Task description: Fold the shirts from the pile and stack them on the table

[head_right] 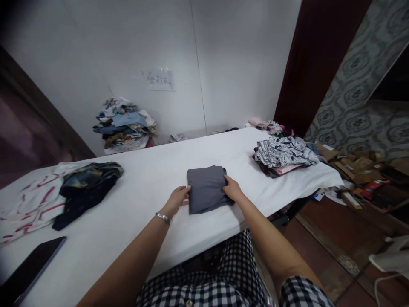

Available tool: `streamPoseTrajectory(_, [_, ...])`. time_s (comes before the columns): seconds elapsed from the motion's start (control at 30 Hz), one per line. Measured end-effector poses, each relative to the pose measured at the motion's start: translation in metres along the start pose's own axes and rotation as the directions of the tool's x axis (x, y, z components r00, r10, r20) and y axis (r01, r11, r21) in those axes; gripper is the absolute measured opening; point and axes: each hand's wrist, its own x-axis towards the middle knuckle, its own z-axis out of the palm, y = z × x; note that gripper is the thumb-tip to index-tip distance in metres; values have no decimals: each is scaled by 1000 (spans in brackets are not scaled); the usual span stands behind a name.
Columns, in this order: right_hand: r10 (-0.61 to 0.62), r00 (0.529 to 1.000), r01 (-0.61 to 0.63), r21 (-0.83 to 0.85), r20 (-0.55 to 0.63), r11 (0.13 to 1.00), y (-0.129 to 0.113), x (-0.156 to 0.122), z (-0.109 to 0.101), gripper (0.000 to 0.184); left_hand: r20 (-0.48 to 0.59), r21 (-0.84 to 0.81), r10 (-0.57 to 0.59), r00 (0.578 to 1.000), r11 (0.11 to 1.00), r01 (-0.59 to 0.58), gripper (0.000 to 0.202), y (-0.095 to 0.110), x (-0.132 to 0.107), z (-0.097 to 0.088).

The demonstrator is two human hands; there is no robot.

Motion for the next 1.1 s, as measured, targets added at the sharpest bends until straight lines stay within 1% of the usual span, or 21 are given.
streamPoseTrajectory(0.1, [-2,1000,0,-113,-17,994,5,1,-6,71,20,8,1,1000,1000,-1,53,0,3,3])
streamPoseTrajectory(0.17, [41,998,-46,-150,-36,988,4,1,-10,67,32,14,1,999,1000,-2,51,0,5,6])
streamPoseTrajectory(0.23, [106,994,-110,-127,-36,986,2,2,-14,68,45,23,-1,999,1000,0,47,1,8,10])
streamPoseTrajectory(0.3, [154,988,-154,-57,-6,986,0,3,-17,79,56,29,-5,998,1000,4,43,2,11,17])
streamPoseTrajectory(0.37, [174,984,-174,-19,26,985,-3,4,-18,88,60,30,-4,998,1000,2,40,3,15,24])
streamPoseTrajectory(0.43, [180,983,-178,-52,44,983,-5,6,-18,91,50,21,14,999,1000,-15,39,3,18,30])
streamPoseTrajectory(0.53, [190,980,-181,-144,52,973,-9,11,-16,90,13,4,54,998,999,-54,43,1,23,34])
streamPoseTrajectory(0.6, [200,978,-189,-167,51,968,-12,15,-15,88,-14,-5,73,997,997,-73,47,-1,25,34])
streamPoseTrajectory(0.67, [213,976,-208,-121,36,971,-16,18,-13,85,-32,-15,85,996,996,-86,49,-1,24,33])
streamPoseTrajectory(0.7, [234,972,-232,-66,33,971,-19,19,-12,82,-37,-19,90,995,996,-91,49,-1,23,31])
streamPoseTrajectory(0.73, [268,962,-269,8,55,963,-21,19,-12,77,-41,-23,95,995,995,-96,48,0,21,30])
streamPoseTrajectory(0.77, [312,944,-321,91,104,943,-24,18,-10,71,-42,-25,100,994,995,-101,46,0,18,28])
streamPoseTrajectory(0.8, [356,918,-384,166,173,908,-26,17,-9,64,-44,-26,103,994,994,-105,44,1,16,25])
streamPoseTrajectory(0.87, [419,854,-501,265,309,824,-31,12,-5,51,-51,-23,104,993,994,-105,41,3,11,19])
streamPoseTrajectory(0.93, [431,804,-573,340,409,746,-37,6,0,42,-60,-19,95,994,995,-96,39,3,7,11])
streamPoseTrajectory(1.0, [407,765,-624,422,498,658,-43,-1,6,36,-67,-22,86,994,996,-88,38,4,6,3])
streamPoseTrajectory(1.07, [384,726,-673,478,570,564,-49,-8,13,35,-67,-29,84,994,996,-86,37,4,6,-5])
streamPoseTrajectory(1.1, [379,717,-687,497,585,531,-51,-11,17,35,-62,-32,84,995,996,-86,36,4,6,-9])
